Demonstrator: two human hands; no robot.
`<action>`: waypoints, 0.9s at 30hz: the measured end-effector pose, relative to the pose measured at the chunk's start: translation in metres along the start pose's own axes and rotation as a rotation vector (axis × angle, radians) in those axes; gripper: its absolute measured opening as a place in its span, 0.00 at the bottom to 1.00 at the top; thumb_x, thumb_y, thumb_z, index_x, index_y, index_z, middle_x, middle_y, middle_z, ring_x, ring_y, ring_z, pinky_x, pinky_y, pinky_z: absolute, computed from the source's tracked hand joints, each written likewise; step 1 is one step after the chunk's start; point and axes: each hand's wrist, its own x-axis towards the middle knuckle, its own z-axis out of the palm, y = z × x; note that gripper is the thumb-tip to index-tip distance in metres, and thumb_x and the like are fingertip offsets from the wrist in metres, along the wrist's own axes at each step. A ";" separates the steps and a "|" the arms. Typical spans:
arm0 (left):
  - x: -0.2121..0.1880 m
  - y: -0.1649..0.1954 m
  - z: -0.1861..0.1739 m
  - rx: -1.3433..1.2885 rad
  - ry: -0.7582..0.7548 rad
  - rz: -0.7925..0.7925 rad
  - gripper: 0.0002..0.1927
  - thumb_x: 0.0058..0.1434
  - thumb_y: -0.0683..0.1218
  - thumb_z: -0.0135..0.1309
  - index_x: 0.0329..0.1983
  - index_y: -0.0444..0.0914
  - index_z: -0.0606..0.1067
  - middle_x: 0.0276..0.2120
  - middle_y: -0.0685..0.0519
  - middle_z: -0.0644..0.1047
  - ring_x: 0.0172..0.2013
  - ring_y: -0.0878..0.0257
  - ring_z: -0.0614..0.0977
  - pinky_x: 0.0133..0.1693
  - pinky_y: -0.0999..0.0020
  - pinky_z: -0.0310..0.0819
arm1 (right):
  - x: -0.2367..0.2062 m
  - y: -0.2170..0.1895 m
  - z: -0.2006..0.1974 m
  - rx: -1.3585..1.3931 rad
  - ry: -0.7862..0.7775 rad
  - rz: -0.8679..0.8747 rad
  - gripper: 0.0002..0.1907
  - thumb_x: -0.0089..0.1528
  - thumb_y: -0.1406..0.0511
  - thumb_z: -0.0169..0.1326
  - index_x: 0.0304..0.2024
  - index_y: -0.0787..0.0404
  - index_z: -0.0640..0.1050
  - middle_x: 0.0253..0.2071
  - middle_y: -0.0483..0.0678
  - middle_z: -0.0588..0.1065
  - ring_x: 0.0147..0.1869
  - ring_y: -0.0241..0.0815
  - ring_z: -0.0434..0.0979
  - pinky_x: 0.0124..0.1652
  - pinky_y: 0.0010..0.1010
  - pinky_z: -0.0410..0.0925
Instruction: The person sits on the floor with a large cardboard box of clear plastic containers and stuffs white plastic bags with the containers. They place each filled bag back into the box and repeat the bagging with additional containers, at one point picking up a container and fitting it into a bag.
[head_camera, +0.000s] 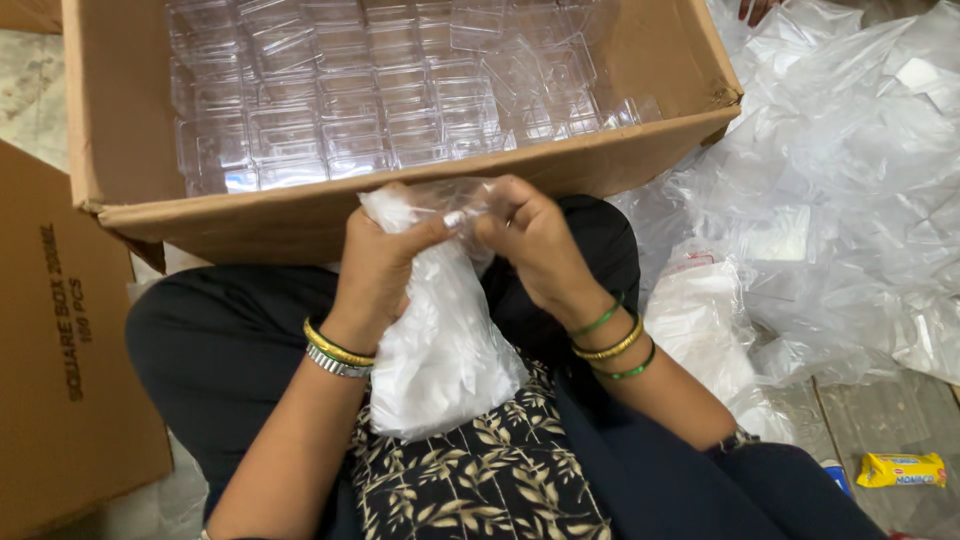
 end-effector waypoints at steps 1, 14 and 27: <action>0.002 -0.002 -0.002 -0.016 0.020 0.007 0.14 0.55 0.34 0.63 0.44 0.32 0.77 0.38 0.51 0.82 0.38 0.64 0.83 0.42 0.67 0.79 | 0.009 -0.003 0.000 -0.039 0.036 -0.036 0.12 0.67 0.68 0.65 0.48 0.64 0.74 0.39 0.45 0.78 0.42 0.32 0.76 0.43 0.23 0.70; 0.047 0.000 -0.007 0.053 0.066 0.063 0.09 0.71 0.46 0.58 0.38 0.36 0.74 0.31 0.60 0.75 0.33 0.72 0.72 0.37 0.75 0.66 | 0.019 -0.011 -0.009 -0.424 0.289 -0.043 0.10 0.69 0.64 0.57 0.40 0.66 0.82 0.33 0.42 0.78 0.32 0.25 0.69 0.31 0.18 0.64; 0.200 0.027 -0.024 0.446 -0.321 0.373 0.06 0.62 0.40 0.60 0.35 0.32 0.75 0.35 0.51 0.73 0.36 0.61 0.74 0.38 0.64 0.69 | 0.140 -0.104 -0.088 0.115 0.166 -0.043 0.07 0.58 0.72 0.53 0.39 0.65 0.73 0.31 0.48 0.72 0.34 0.41 0.75 0.37 0.34 0.73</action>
